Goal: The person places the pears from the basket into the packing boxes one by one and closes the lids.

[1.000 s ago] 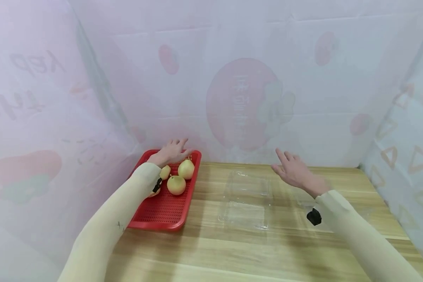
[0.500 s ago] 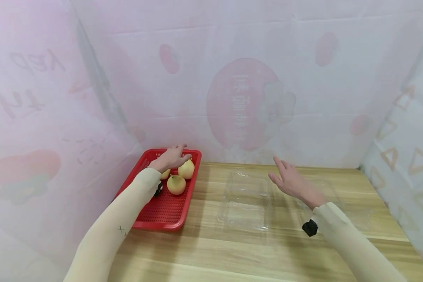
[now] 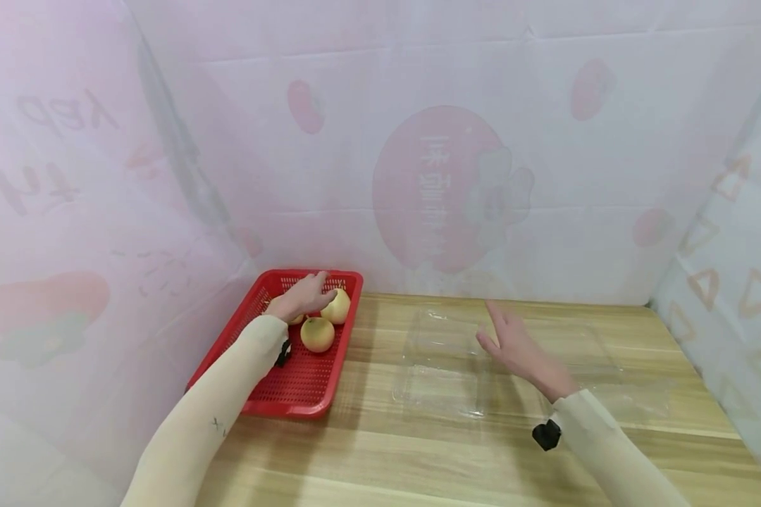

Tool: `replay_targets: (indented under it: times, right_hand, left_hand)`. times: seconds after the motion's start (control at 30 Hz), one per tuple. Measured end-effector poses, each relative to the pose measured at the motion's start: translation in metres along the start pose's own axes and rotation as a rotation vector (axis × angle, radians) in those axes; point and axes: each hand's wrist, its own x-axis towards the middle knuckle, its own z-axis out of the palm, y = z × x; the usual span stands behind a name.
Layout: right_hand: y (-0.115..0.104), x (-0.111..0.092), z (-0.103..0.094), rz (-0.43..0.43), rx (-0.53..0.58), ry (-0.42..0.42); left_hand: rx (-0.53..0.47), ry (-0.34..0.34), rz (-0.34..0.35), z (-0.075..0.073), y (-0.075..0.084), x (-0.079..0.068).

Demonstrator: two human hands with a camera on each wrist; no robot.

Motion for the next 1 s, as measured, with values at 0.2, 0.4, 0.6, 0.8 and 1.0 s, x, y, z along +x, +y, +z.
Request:
replay_targets:
  times: [0.2,0.4,0.6,0.8,1.0]
  right_hand:
    - [0.001,-0.010,0.012,0.019,0.013,-0.003]
    - [0.002,-0.020,0.023,0.047,0.010,0.016]
    - [0.003,-0.030,0.037,0.062,0.018,0.051]
    - [0.004,-0.037,0.046,0.088,0.029,0.057]
    - [0.003,-0.042,0.055,0.084,0.044,0.064]
  left_hand:
    - [0.012,-0.028,0.017,0.007,-0.004,-0.004]
    - [0.019,-0.060,0.014,0.014,-0.003,-0.004]
    - [0.086,-0.094,-0.056,0.021,0.002,-0.001]
    - [0.097,-0.141,-0.118,0.026,0.003,0.002]
    - [0.122,-0.176,-0.136,0.027,0.005,-0.004]
